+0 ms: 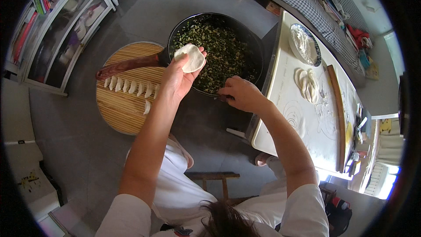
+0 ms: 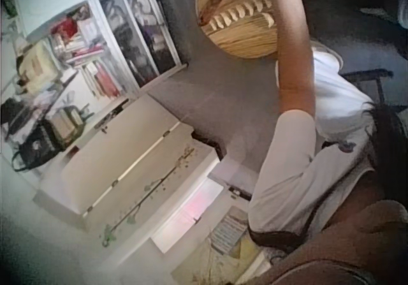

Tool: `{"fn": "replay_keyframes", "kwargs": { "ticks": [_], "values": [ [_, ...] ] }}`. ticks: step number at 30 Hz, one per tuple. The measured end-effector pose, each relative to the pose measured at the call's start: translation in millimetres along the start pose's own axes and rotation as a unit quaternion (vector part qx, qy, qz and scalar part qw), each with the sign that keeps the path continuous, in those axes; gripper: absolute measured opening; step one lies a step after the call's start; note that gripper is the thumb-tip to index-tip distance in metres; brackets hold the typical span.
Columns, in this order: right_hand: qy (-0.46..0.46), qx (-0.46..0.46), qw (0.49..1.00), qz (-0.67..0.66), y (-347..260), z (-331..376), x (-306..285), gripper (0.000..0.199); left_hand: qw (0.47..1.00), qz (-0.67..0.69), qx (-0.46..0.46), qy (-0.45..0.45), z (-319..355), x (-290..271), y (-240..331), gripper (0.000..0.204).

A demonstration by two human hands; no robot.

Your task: The person sits on the floor and makes dumplings by hand. They place a spoonful of green vegetable filling onto a round dough wrapper, fold the wrapper in half, and pinch the edges to seal the dumpling. The finished dumplings are placed in a row on a wooden board.

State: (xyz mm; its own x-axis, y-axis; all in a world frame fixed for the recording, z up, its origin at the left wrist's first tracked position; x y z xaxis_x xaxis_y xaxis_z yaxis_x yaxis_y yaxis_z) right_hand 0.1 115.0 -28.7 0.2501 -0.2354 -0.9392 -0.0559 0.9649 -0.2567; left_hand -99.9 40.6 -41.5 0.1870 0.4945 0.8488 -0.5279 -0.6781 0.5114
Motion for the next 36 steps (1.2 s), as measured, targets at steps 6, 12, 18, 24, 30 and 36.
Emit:
{"fn": "replay_keyframes", "kwargs": {
  "ticks": [6,12,18,24,30,36],
  "values": [
    [0.11,0.032,0.992,-0.059,23.3,-2.7,-29.9,0.015,0.999,0.029,-0.023,0.036,-1.0,-13.1,-9.1,0.041],
    [0.279,0.223,0.921,-0.154,90.8,-16.2,-54.5,0.027,0.995,0.017,-0.006,0.098,-0.8,-23.2,-8.5,0.043],
    [0.267,0.293,0.86,-0.32,104.6,-24.7,-25.5,0.034,0.991,0.022,-0.014,0.127,-4.4,-36.2,-14.2,0.042],
    [0.292,0.301,0.757,-0.5,120.4,-3.0,-29.7,0.033,0.987,0.026,-0.018,0.159,-4.2,-43.0,-19.1,0.035],
    [0.302,0.281,0.691,-0.594,112.3,17.3,-48.8,0.03,0.987,0.023,-0.024,0.159,-4.0,-38.7,-28.3,0.035],
    [0.33,0.222,0.726,-0.561,68.4,33.4,-72.1,0.025,0.987,0.085,-0.036,0.131,-3.2,-22.9,-45.7,0.029]
  ]
}}
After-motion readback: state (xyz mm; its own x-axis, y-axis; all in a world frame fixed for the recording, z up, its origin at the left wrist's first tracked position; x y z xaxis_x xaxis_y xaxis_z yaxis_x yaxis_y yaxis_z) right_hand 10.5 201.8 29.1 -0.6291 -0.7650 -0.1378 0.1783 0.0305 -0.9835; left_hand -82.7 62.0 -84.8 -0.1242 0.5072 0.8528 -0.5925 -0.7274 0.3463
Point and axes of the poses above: each hand's wrist, its own z-axis away from the middle knuckle, its own x-axis out of the palm, y = z × x, the point moved 10 cm from there along -z, towards the middle knuckle, and after that the axes turned 9 degrees about x, right-handed, at the moved point
